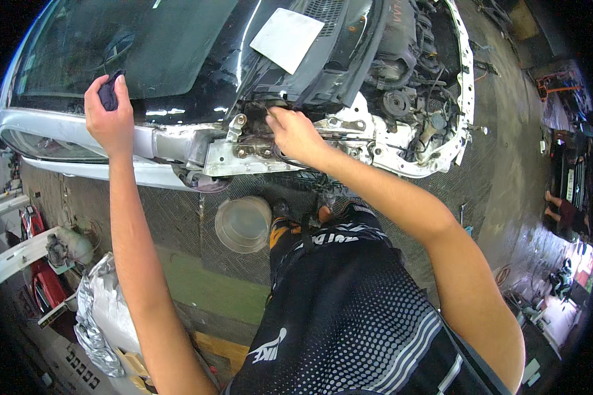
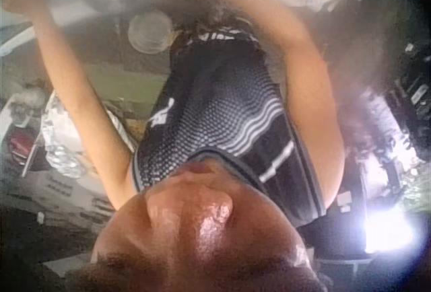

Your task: The person scrubs the front frame of a white car with a dark sponge, repeatedly dipping it into a bucket of water. They focus on the area around the windshield and front bumper, wiping and rinsing the sponge throughout the process.

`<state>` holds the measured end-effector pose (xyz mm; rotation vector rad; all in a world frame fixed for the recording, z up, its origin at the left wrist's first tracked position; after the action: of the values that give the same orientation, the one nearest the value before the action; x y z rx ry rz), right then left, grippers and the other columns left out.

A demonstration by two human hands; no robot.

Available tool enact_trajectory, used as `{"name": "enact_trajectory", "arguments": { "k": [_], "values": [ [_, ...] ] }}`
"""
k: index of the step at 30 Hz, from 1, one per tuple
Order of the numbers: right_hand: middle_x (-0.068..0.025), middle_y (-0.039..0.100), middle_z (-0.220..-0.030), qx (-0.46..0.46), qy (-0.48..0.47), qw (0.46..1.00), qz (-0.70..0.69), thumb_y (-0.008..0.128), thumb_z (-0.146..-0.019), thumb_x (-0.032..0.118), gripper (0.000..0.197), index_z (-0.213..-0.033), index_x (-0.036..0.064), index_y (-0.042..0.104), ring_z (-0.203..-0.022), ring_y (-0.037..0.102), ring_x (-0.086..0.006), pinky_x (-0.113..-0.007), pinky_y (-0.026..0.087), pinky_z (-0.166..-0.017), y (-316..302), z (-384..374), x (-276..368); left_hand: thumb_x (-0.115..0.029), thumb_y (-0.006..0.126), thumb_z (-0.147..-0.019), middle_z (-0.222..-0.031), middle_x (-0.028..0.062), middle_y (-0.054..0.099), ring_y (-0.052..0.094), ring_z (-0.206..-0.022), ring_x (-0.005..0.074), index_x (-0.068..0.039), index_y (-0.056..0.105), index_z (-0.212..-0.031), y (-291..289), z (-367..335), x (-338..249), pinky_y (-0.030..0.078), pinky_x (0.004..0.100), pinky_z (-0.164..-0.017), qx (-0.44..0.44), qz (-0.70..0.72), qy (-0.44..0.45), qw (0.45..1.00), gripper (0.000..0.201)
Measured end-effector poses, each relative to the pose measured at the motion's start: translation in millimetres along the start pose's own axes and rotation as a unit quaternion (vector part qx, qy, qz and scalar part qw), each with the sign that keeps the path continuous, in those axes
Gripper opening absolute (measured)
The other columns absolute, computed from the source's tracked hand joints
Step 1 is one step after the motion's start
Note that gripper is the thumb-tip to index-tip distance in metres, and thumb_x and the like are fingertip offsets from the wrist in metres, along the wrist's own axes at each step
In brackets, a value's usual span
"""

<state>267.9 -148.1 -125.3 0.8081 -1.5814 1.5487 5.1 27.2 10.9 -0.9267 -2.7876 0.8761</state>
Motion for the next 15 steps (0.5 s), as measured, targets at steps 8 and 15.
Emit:
{"name": "enact_trajectory", "arguments": {
  "k": [8,15],
  "values": [
    [-0.0328,0.069,-0.100,0.042,0.100,0.992,0.065,0.053,-0.097,0.019,0.034,-0.112,-0.0084,0.066,-0.099,0.067,-0.0489,-0.055,0.052,-0.088,9.7,-8.6,12.2,-0.029,0.077,-0.091,-0.101,0.0117,0.071,0.070,-0.089,0.0311,-0.006,0.068,-0.108,1.1,-0.8,3.1,0.055,0.0412,-0.079,0.006,-0.016,-0.016,1.000,0.029],
    [-0.0338,0.068,-0.109,0.081,0.160,0.984,-0.003,0.055,-0.090,0.021,0.037,-0.105,-0.0094,0.070,-0.108,0.067,-0.0463,-0.051,0.052,-0.095,41.0,-62.1,3.7,-0.029,0.077,-0.091,-0.102,0.0121,0.071,0.069,-0.089,0.0304,-0.006,0.069,-0.109,1.8,-3.3,-2.7,0.054,0.0403,-0.079,0.007,-0.012,-0.016,1.000,0.030]
  ]
}}
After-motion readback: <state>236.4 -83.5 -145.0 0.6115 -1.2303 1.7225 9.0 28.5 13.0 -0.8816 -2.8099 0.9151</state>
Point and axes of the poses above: each hand's wrist, its own z-axis away from the middle knuckle, its own y-axis out of the palm, x = y × z, the point moved 1 cm from there along -z, towards the middle knuckle
